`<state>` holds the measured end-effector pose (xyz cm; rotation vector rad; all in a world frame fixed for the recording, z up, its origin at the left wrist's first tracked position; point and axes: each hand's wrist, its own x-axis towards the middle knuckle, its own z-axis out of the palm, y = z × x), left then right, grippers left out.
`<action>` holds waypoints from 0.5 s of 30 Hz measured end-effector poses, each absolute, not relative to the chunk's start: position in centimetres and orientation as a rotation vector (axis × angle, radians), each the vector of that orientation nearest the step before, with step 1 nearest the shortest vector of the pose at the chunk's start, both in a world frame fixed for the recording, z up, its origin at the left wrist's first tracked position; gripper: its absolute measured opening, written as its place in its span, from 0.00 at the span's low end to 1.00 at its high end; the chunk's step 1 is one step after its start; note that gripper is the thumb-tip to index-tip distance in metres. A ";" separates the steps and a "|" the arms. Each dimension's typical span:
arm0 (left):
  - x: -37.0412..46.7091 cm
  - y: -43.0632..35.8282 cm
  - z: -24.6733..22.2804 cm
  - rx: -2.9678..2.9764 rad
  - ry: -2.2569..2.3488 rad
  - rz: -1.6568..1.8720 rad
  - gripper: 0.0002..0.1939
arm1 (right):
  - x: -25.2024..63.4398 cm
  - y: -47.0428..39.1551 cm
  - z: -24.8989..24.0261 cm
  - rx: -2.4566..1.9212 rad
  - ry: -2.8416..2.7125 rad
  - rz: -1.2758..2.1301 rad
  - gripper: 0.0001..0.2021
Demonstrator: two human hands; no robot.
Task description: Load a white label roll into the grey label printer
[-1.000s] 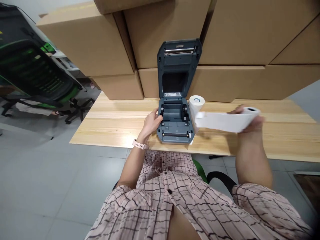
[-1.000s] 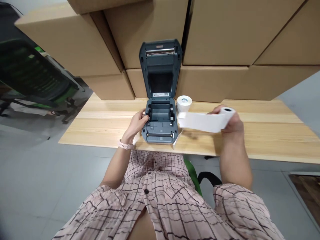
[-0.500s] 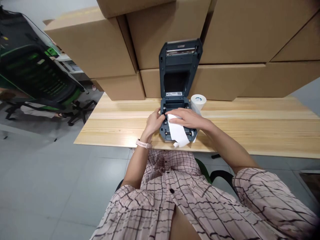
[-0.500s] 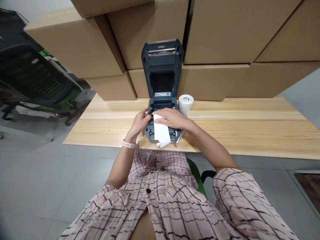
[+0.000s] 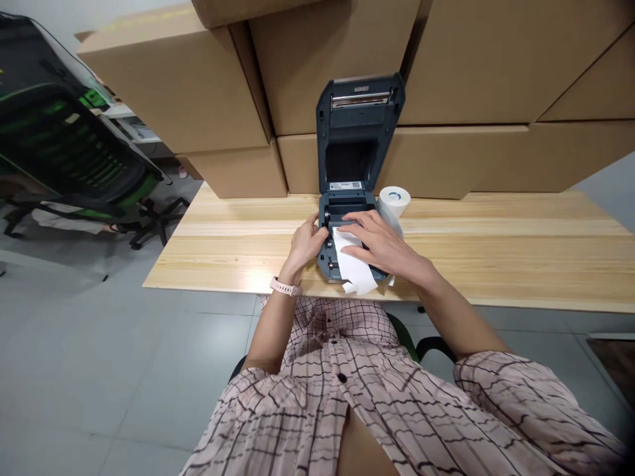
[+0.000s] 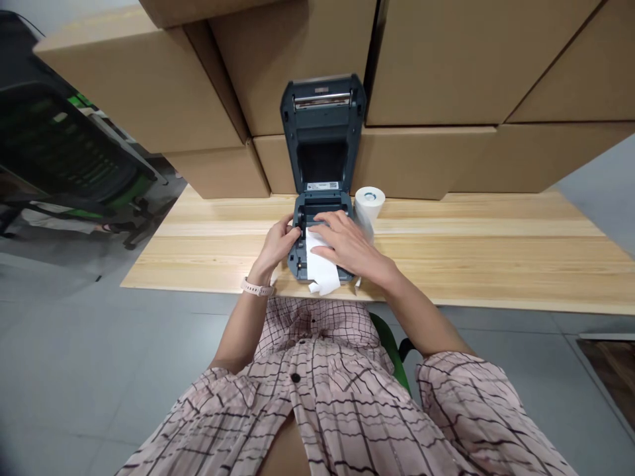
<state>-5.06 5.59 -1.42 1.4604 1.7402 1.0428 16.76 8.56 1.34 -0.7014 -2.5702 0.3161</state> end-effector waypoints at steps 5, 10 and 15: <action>-5.0 5.5 -1.3 1.457 1.755 1.029 0.31 | 16.9 6.6 1.6 -0.692 -2.605 0.297 0.19; -4.8 5.4 -0.8 1.466 1.823 0.994 0.30 | 16.6 4.6 1.0 -0.841 -2.613 0.045 0.22; -4.6 5.2 -0.4 1.486 1.892 0.943 0.32 | 16.2 3.2 0.8 -0.863 -2.561 -0.007 0.20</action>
